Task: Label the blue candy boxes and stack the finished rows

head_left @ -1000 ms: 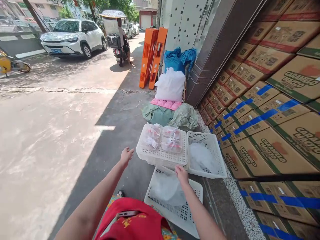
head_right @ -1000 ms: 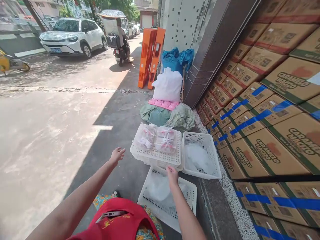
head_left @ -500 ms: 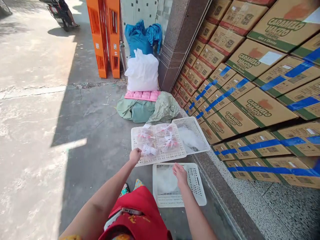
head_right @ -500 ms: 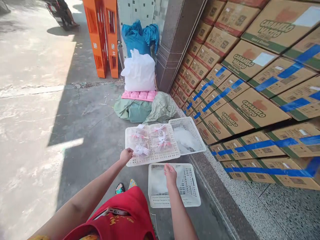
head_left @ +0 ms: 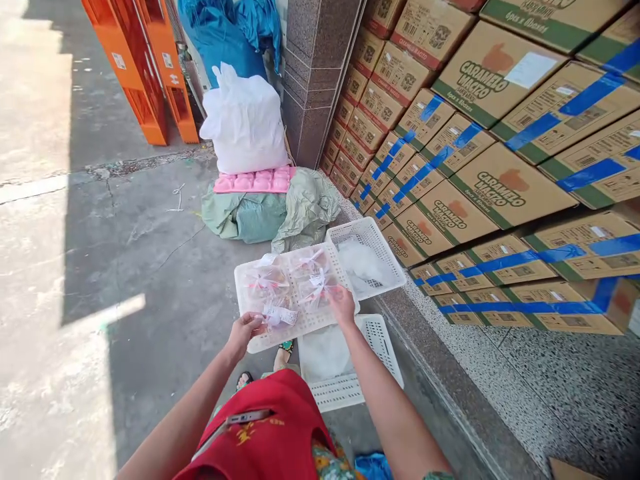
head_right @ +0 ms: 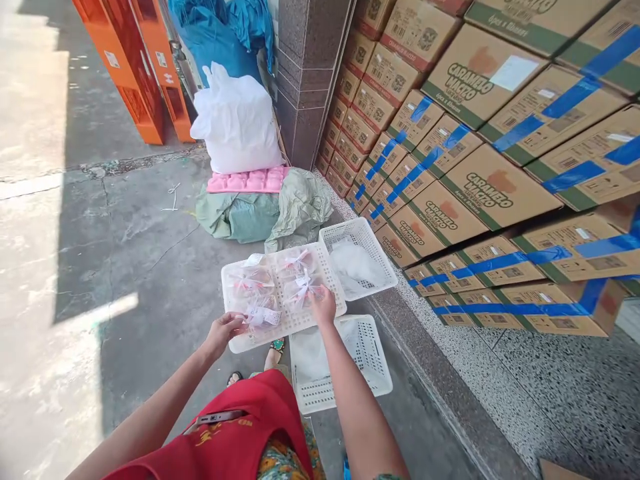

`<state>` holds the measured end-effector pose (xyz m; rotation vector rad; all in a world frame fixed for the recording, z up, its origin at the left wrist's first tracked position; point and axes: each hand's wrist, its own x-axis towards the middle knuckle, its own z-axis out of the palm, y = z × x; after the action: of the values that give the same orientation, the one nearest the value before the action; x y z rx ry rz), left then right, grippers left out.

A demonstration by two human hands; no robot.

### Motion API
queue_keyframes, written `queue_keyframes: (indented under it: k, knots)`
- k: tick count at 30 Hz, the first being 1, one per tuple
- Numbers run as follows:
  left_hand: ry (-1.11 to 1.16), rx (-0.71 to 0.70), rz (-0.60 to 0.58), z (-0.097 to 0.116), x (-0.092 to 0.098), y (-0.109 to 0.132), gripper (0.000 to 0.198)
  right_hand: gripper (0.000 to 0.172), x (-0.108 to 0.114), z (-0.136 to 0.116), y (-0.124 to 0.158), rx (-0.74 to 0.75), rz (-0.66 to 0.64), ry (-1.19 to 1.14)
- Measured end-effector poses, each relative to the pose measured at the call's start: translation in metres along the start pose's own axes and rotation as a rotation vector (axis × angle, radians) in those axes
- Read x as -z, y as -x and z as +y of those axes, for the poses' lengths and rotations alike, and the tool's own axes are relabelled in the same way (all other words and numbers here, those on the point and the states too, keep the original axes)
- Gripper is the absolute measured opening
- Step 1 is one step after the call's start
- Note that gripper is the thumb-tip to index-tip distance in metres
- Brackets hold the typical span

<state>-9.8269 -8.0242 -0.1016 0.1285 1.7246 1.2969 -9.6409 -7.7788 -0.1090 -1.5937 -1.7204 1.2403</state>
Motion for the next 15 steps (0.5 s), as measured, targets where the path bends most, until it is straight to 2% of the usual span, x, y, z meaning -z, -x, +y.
queue_keyframes:
  k: [2, 4, 6, 7, 9, 11, 13, 15]
  knots:
    - [-0.042, -0.009, -0.012, 0.006, -0.001, 0.001, 0.028, 0.06, -0.01, -0.011, -0.021, 0.044, -0.025, 0.063]
    - [-0.232, -0.075, 0.035, 0.02, -0.006, 0.001, 0.027, 0.042, -0.019, -0.018, -0.034, 0.076, -0.077, 0.128]
    - [-0.456, -0.209, 0.106, 0.042, -0.018, -0.005, 0.025, 0.022, -0.024, -0.022, -0.043, 0.091, -0.127, 0.164]
    - [-0.543, -0.289, 0.131, 0.055, -0.028, -0.011, 0.024, 0.017, -0.026, -0.023, -0.045, 0.092, -0.143, 0.162]
    - [-0.657, -0.395, 0.124, 0.079, -0.052, -0.03, 0.021, 0.015, -0.027, -0.022, -0.049, 0.09, -0.157, 0.13]
    - [-0.683, -0.407, 0.041, 0.097, -0.083, -0.056, 0.022, 0.015, -0.027, -0.019, -0.05, 0.088, -0.17, 0.092]
    - [-0.635, -0.367, -0.085, 0.105, -0.116, -0.086, 0.034, 0.014, -0.026, -0.015, -0.05, 0.08, -0.188, 0.053]
    - [-0.578, -0.326, -0.192, 0.105, -0.146, -0.111, 0.044, 0.014, -0.026, -0.011, -0.049, 0.065, -0.207, 0.019]
